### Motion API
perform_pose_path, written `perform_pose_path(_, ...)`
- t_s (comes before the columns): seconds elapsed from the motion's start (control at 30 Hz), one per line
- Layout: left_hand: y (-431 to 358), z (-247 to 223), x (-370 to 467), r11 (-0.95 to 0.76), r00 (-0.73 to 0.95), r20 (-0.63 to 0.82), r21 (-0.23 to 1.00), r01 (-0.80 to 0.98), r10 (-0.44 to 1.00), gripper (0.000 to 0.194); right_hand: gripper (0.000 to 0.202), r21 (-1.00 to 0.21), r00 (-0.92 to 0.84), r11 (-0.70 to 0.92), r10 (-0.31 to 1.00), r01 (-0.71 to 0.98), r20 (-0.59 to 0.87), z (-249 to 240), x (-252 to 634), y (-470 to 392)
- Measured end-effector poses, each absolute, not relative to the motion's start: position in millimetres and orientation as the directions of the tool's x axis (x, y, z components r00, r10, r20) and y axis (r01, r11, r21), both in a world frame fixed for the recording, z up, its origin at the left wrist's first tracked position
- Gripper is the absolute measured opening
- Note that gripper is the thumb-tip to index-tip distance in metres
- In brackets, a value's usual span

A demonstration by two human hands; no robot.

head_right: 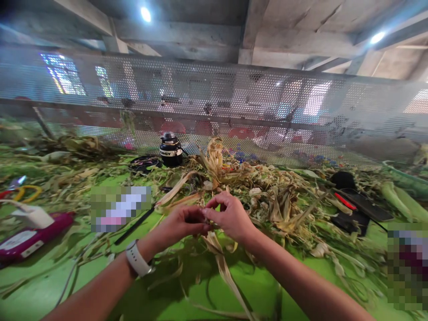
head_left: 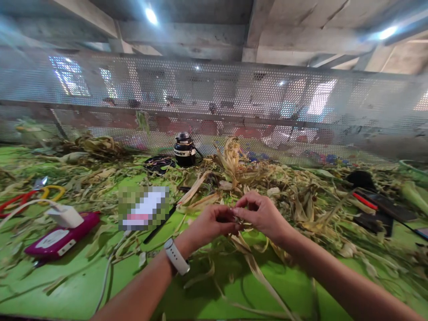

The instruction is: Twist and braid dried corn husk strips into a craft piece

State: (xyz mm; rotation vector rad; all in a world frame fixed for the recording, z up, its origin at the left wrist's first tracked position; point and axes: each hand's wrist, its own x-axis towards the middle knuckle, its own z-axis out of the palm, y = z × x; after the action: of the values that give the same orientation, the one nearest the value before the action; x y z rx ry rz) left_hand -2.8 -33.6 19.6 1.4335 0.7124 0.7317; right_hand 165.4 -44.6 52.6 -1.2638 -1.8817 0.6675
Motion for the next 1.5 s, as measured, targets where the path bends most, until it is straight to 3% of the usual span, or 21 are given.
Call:
perform_pose_path(0.3,-42,21,-1,0.029,0.730,-0.042,0.999,0.030,0.682,0.025,0.008,-0.604,-0.181,0.573,0.791,0.554,0.584,52,160,-53)
perform_pose_path(0.47,-50,19,4,0.004,0.842,-0.075,0.996,0.086,0.533,0.030,0.006,-0.522,-0.156,0.633,0.709,0.571,0.688,56,162,-50)
perform_pose_path(0.8,-54,19,5,0.050,0.892,-0.080,0.997,0.064,0.444,0.028,0.017,-0.540,-0.058,0.576,0.715,0.614,0.697,54,170,-36)
perform_pose_path(0.87,-53,17,5,0.092,0.884,-0.051,0.996,0.010,0.465,0.025,0.021,-0.573,-0.115,0.581,0.753,0.578,0.647,57,173,-35)
perform_pose_path(1.03,-48,16,4,0.250,0.736,0.049,0.924,-0.290,0.675,0.018,0.043,-0.684,-0.419,0.518,0.847,0.513,0.328,68,185,-33)
perform_pose_path(1.2,-45,17,4,0.311,0.685,0.065,0.857,-0.411,0.725,0.023,0.034,-0.632,-0.441,0.574,0.815,0.520,0.376,62,185,-29)
perform_pose_path(1.5,-46,17,7,0.192,0.604,-0.017,0.955,-0.227,0.797,0.031,0.043,-0.541,-0.417,0.637,0.770,0.549,0.483,47,175,-23)
